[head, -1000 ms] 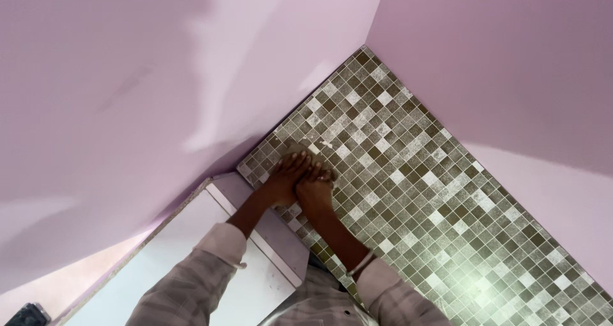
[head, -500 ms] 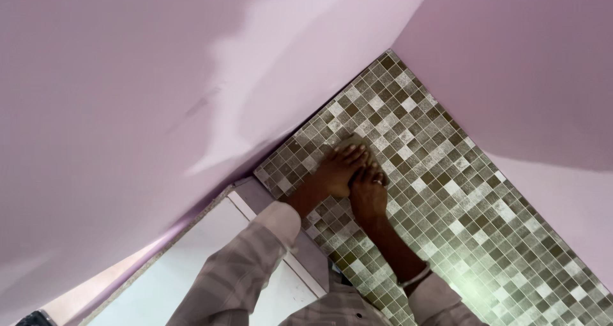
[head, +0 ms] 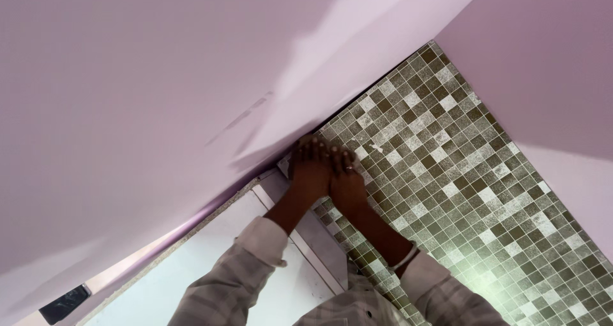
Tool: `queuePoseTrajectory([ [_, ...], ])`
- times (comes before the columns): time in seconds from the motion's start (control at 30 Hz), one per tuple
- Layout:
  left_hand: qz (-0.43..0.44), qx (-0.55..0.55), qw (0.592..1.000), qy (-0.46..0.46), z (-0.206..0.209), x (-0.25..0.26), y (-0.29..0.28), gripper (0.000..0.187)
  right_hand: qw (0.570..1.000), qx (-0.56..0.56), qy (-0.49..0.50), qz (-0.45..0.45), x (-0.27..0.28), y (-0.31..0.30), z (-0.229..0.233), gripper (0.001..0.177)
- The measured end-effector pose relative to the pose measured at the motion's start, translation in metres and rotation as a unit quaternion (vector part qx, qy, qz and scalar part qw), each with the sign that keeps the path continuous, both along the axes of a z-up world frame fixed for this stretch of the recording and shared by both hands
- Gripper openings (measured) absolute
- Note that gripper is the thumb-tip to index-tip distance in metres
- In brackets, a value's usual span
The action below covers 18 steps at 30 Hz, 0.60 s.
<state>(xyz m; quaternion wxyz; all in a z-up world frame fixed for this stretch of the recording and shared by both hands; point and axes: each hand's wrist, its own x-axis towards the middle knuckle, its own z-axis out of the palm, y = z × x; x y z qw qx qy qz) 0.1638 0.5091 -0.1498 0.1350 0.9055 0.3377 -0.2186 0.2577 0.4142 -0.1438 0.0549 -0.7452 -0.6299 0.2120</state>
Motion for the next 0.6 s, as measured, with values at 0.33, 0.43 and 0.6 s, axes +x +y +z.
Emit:
queuePoseTrajectory([
  [0.33, -0.108, -0.012, 0.99, 0.09, 0.042, -0.035, -0.057, 0.078, 0.99, 0.121, -0.06, 0.048, -0.042, -0.062, -0.018, 0.079],
  [0.43, -0.094, -0.042, 0.988, 0.119, 0.052, -0.027, -0.033, 0.074, 0.99, 0.127, -0.01, 0.051, -0.035, -0.04, -0.016, 0.08],
  [0.6, -0.064, 0.029, 0.994, 0.079, 0.042, 0.024, 0.001, 0.067, 0.998, 0.019, -0.052, 0.021, 0.011, -0.002, 0.011, 0.075],
])
